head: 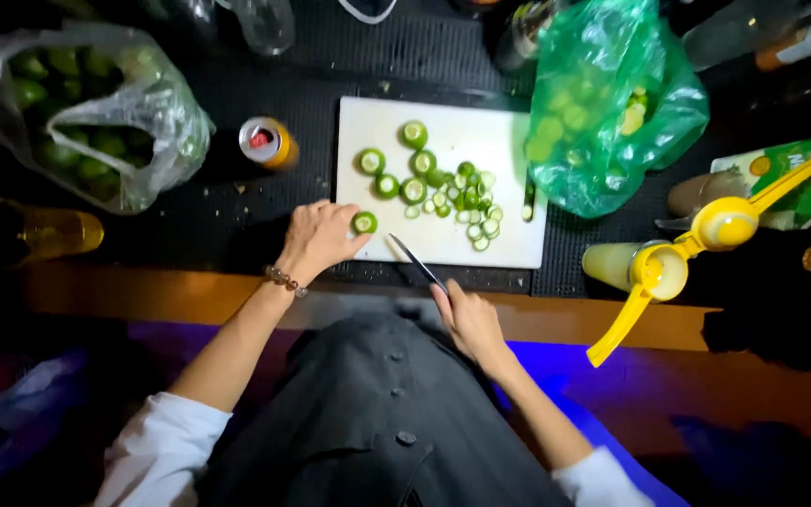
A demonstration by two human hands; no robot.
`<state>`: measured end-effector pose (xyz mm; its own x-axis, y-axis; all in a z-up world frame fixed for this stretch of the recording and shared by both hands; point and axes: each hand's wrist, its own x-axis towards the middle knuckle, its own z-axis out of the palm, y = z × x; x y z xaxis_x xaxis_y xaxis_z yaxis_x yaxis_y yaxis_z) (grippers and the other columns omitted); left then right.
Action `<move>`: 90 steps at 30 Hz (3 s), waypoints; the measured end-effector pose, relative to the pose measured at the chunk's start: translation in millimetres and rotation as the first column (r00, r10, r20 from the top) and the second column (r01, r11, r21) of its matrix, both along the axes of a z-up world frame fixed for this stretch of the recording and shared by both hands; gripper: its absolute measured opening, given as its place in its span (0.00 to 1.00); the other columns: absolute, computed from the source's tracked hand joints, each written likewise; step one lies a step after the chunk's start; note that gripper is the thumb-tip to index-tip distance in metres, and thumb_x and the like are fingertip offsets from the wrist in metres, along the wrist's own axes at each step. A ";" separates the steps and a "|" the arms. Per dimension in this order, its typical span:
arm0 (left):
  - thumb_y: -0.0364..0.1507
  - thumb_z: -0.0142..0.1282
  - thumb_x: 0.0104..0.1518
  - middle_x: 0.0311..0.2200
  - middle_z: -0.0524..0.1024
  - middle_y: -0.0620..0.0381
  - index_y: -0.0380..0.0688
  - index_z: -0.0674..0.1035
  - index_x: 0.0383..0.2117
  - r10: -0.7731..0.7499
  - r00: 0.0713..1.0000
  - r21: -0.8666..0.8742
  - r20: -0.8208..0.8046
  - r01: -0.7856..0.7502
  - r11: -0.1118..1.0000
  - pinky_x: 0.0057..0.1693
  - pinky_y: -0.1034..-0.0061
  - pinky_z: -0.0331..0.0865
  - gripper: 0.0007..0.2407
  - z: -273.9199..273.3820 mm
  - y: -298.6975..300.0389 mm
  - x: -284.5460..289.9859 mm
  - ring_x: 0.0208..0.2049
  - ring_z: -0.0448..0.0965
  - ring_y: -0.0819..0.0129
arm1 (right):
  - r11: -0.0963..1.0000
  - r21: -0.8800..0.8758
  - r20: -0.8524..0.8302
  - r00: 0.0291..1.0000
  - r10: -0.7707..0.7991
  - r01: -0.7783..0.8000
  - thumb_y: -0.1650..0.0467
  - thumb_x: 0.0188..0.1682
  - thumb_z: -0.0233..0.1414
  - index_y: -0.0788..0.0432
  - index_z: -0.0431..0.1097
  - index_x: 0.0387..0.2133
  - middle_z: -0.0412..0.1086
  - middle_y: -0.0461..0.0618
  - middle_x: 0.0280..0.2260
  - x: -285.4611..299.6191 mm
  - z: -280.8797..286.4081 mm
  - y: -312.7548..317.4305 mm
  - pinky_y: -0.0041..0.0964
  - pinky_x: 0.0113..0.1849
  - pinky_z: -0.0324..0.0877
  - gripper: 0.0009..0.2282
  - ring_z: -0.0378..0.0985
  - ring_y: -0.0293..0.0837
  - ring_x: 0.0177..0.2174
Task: Slicing and squeezing limes at a bar counter using a citrus press and a knife.
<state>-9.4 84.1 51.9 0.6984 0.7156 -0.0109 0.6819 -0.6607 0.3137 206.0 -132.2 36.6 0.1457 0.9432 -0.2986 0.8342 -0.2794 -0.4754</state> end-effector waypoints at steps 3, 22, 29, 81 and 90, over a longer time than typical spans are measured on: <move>0.45 0.66 0.48 0.22 0.81 0.51 0.50 0.86 0.34 0.072 0.995 -0.064 -0.075 -0.077 0.995 0.33 0.64 0.76 0.15 -0.3 10.6 9.0 0.26 0.83 0.57 | 0.988 -0.014 -0.093 0.984 -0.154 0.153 0.58 0.57 0.45 0.59 0.66 0.33 0.71 0.67 0.19 6.0 -4.6 -20.4 0.64 0.27 0.67 0.15 0.75 0.70 0.24; 0.37 0.44 0.61 0.43 0.77 0.51 0.37 0.72 0.57 0.896 0.375 -0.887 0.237 0.459 0.043 0.50 0.73 0.75 0.21 -0.3 4.4 -8.0 0.42 0.80 0.64 | 0.986 0.164 0.105 0.994 -0.037 0.020 0.61 0.59 0.44 0.59 0.64 0.32 0.71 0.63 0.16 -27.6 -27.2 71.6 0.58 0.20 0.69 0.14 0.76 0.65 0.17; 0.32 0.75 0.47 0.43 0.81 0.54 0.40 0.79 0.42 0.474 0.683 -0.433 0.556 -0.249 0.866 0.50 0.71 0.78 0.19 -21.8 -43.4 -7.0 0.43 0.84 0.65 | 0.988 0.144 0.040 0.997 -0.065 0.059 0.61 0.59 0.44 0.61 0.63 0.31 0.70 0.65 0.16 -35.8 -30.9 44.7 0.61 0.21 0.69 0.15 0.75 0.67 0.19; 0.26 0.67 0.43 0.45 0.75 0.42 0.40 0.77 0.36 0.126 0.771 0.022 0.624 -0.179 0.984 0.51 0.66 0.73 0.14 -18.3 -63.9 0.9 0.45 0.77 0.48 | 0.989 -0.018 -0.186 0.971 -0.148 0.147 0.59 0.59 0.44 0.62 0.65 0.34 0.71 0.69 0.20 -32.9 2.5 34.4 0.67 0.29 0.67 0.17 0.74 0.73 0.25; 0.25 0.68 0.52 0.41 0.79 0.51 0.39 0.80 0.39 0.219 0.719 -0.044 0.659 -0.254 0.966 0.50 0.69 0.78 0.10 -29.7 -67.0 -8.9 0.43 0.82 0.55 | 0.994 0.090 -0.160 0.986 -0.049 0.064 0.61 0.58 0.45 0.61 0.65 0.33 0.71 0.65 0.17 -39.5 1.3 41.9 0.62 0.23 0.67 0.15 0.74 0.68 0.20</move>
<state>-18.3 17.1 22.2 0.3280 0.8457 0.4209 0.4553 -0.5319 0.7139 166.4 -90.3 37.9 0.1577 0.9598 -0.2321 0.7312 -0.2715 -0.6259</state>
